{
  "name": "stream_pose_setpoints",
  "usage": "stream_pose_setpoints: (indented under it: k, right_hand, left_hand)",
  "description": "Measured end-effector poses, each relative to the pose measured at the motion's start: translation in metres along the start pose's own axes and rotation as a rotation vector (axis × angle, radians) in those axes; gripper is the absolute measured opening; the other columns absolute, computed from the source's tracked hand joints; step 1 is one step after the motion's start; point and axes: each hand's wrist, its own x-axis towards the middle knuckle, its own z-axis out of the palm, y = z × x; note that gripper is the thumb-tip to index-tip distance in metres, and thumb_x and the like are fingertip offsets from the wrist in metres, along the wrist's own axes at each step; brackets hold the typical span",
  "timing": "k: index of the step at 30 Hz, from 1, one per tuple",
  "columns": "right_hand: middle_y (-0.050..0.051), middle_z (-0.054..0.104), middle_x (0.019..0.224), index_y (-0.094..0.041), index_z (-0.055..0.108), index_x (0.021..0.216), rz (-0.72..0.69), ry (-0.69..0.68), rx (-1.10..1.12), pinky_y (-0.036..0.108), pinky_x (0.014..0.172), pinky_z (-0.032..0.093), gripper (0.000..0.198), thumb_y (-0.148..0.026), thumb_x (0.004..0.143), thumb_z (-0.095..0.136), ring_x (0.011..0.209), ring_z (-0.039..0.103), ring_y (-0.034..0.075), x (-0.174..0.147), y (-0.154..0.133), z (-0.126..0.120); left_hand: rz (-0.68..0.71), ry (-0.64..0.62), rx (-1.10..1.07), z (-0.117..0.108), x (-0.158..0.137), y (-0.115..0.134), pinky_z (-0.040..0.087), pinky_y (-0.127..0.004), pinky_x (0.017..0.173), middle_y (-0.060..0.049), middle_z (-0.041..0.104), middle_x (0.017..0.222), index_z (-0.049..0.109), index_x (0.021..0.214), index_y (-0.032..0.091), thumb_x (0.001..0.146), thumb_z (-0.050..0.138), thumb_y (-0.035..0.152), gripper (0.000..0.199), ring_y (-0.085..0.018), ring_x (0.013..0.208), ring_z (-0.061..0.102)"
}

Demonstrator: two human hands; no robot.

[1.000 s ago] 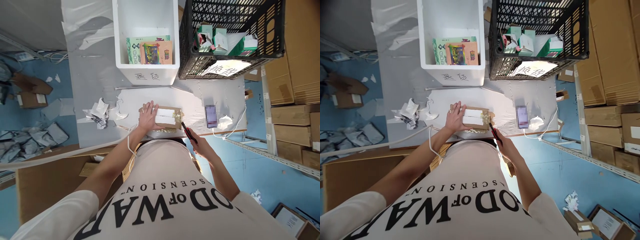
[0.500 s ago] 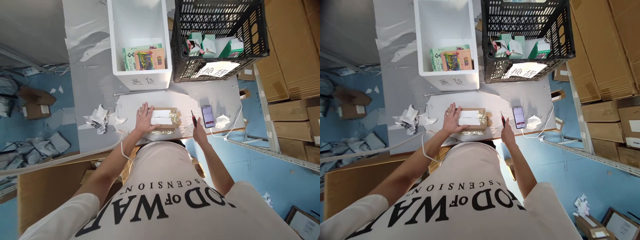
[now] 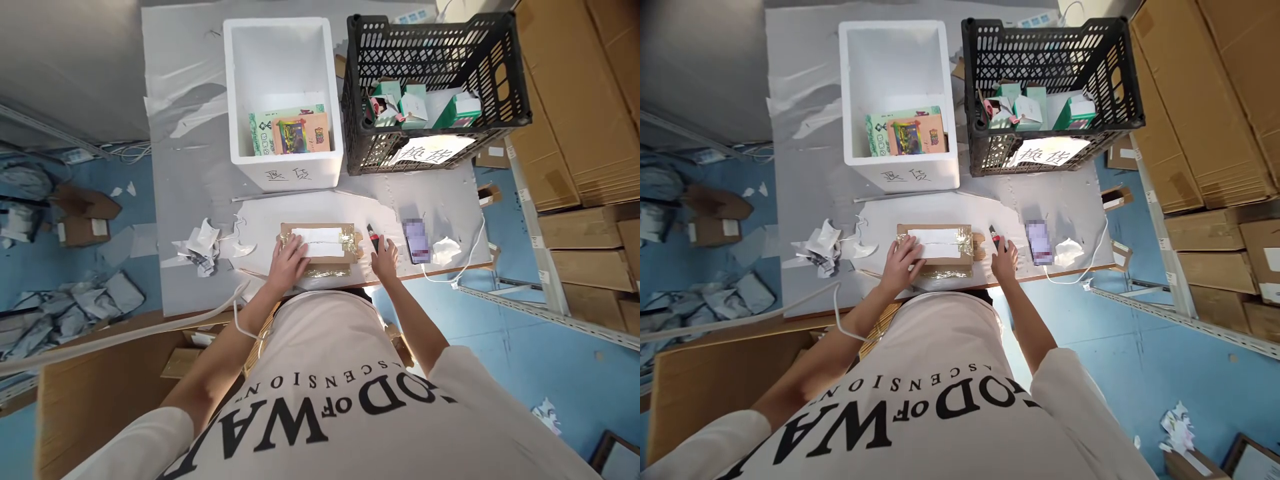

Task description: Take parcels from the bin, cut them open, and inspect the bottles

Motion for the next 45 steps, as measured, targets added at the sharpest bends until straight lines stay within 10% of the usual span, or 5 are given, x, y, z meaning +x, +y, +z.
stream_pose_setpoints:
  k: [12, 32, 45]
  right_hand:
    - [0.02, 0.041, 0.138, -0.014, 0.028, 0.152, -0.407, 0.179, 0.187, 0.05, 0.107, 0.037, 0.057, -0.034, 0.098, 0.029, 0.129, 0.039, 0.03, 0.023, -0.079, -0.039]
    - [0.017, 0.038, 0.152, -0.016, 0.034, 0.149, -0.627, -0.121, -0.047, 0.049, 0.115, 0.024, 0.066, -0.039, 0.091, 0.056, 0.141, 0.033, 0.031, 0.032, -0.116, -0.053]
    - [0.016, 0.047, 0.146, -0.017, 0.042, 0.143, -0.777, -0.04, -0.192, 0.055, 0.115, 0.025, 0.052, -0.029, 0.094, 0.052, 0.136, 0.041, 0.031, 0.031, -0.115, -0.043]
  left_hand:
    - [0.124, -0.008, -0.06, 0.01, -0.003, 0.003, 0.036, -0.049, 0.111, -0.013, 0.065, 0.128, 0.064, 0.118, 0.021, 0.099, 0.037, 0.022, 0.033, -0.022, 0.132, 0.051]
    - [0.197, 0.026, -0.098, 0.024, -0.009, -0.003, 0.05, -0.053, 0.102, -0.012, 0.066, 0.126, 0.061, 0.125, 0.022, 0.093, 0.036, 0.012, 0.042, -0.026, 0.127, 0.056]
    - [0.149, 0.014, -0.089, 0.031, -0.009, -0.001, 0.047, -0.05, 0.103, -0.014, 0.066, 0.125, 0.061, 0.118, 0.018, 0.09, 0.037, 0.007, 0.039, -0.025, 0.127, 0.056]
